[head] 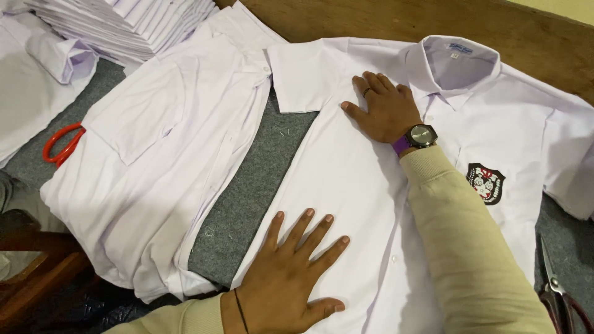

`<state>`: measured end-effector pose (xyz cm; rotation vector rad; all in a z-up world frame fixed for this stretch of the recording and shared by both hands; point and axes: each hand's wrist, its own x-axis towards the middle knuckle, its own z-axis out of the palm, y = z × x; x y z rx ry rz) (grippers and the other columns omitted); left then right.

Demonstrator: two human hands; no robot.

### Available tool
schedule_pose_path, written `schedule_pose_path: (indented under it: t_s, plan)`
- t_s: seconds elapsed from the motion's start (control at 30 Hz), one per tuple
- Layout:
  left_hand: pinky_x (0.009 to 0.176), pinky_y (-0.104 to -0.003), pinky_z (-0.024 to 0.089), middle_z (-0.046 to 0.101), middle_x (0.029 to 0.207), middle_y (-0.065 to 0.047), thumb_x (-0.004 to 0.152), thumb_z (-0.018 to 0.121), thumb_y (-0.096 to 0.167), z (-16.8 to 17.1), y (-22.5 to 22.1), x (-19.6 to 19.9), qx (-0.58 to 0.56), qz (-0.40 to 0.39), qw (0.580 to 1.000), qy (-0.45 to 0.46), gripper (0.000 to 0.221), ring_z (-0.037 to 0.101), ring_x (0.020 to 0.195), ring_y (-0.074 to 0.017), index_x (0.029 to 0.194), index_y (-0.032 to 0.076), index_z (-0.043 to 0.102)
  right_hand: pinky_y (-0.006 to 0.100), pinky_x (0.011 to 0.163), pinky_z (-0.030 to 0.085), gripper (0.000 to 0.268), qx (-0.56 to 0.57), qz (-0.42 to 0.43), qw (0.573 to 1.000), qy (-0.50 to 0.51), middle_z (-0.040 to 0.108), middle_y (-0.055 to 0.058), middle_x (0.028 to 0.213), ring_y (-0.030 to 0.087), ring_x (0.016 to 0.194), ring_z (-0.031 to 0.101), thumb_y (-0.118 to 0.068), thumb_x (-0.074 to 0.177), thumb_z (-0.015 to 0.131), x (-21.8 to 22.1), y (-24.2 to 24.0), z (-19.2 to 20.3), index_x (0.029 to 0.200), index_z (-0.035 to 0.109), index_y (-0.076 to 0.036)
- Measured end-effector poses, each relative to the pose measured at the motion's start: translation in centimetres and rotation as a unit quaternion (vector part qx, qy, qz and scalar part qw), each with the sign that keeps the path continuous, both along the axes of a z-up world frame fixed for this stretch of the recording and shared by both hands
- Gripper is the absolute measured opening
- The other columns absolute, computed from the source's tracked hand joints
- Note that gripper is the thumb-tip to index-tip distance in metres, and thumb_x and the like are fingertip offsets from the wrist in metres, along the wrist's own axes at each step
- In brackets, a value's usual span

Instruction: Trimming loose threads from a white shirt with scissors and folding it neatly

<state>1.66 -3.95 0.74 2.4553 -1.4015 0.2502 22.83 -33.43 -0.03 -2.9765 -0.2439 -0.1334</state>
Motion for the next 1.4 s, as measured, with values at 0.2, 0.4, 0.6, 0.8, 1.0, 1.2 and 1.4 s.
schedule_pose_path:
  t_s: [0.2,0.4,0.6,0.8,1.0,1.2,1.4]
  plan:
    - [0.071,-0.065,0.047,0.073,0.089,-0.022,0.095,0.043,0.026,3.2,-6.0,7.4,0.11,0.028,0.992,0.051,0.036,0.072,0.081,-0.0528,0.116,0.007,0.066,0.056,0.122,0.021,0.075,0.001,-0.042,0.999,0.032,0.035,0.01,0.166,0.028,0.153,0.029,-0.066,0.106,0.026,0.2,-0.2,-1.0,0.161,0.037,-0.016]
    - [0.124,-0.06,0.024,0.037,0.165,-0.018,0.103,0.041,0.021,-2.6,-17.8,26.6,-0.017,0.117,0.985,0.123,0.061,0.03,0.154,-0.04,0.16,0.005,0.032,0.057,0.119,0.027,0.054,0.026,0.028,0.997,-0.068,0.052,0.012,0.154,0.029,0.15,0.036,-0.036,0.102,0.051,1.5,-2.7,-4.5,0.149,0.055,-0.009]
    - [0.126,-0.054,0.012,0.024,0.172,-0.008,0.109,0.025,0.047,-2.2,-16.7,26.2,0.084,0.237,0.961,0.113,0.061,0.02,0.159,-0.0295,0.165,0.021,0.03,0.052,0.124,0.023,0.056,0.045,-0.032,0.997,-0.058,0.039,0.02,0.164,0.034,0.153,0.033,-0.028,0.109,0.036,0.9,-2.6,-4.0,0.157,0.043,0.001]
    - [0.127,-0.053,0.008,0.022,0.173,-0.008,0.108,0.019,0.053,-3.1,-14.9,29.0,0.09,0.291,0.946,0.106,0.069,0.017,0.159,-0.0303,0.166,0.015,0.023,0.051,0.123,0.027,0.058,0.052,-0.075,0.994,-0.056,0.04,0.022,0.162,0.035,0.151,0.036,-0.031,0.109,0.038,1.8,-3.1,-5.0,0.156,0.043,0.003]
    - [0.124,-0.062,0.016,0.043,0.16,-0.024,0.11,0.044,0.024,-0.1,-15.9,22.0,0.002,0.125,0.992,-0.026,0.051,0.03,0.153,-0.0411,0.154,-0.002,0.044,0.053,0.12,0.033,0.058,-0.01,-0.058,0.993,-0.103,0.047,0.023,0.158,0.038,0.148,0.042,-0.03,0.104,0.047,2.2,-3.4,-5.8,0.151,0.049,0.005]
    - [0.129,-0.049,0.011,0.023,0.171,-0.014,0.11,0.023,0.048,-2.0,-13.5,22.0,0.086,0.097,0.984,0.12,0.066,0.019,0.159,-0.0324,0.165,0.011,0.026,0.056,0.118,0.033,0.051,0.014,-0.034,0.993,-0.108,0.047,0.028,0.156,0.042,0.146,0.042,-0.023,0.112,0.037,2.4,-4.2,-6.5,0.151,0.048,0.008]
    - [0.125,-0.058,-0.004,0.023,0.172,-0.014,0.107,0.015,0.057,-2.2,-13.3,23.0,0.17,0.247,0.953,0.044,0.077,0.016,0.159,-0.0344,0.164,0.006,0.022,0.055,0.12,0.029,0.056,0.037,-0.05,0.995,-0.083,0.043,0.026,0.159,0.04,0.149,0.038,-0.028,0.113,0.03,2.4,-4.1,-6.4,0.154,0.045,0.007]
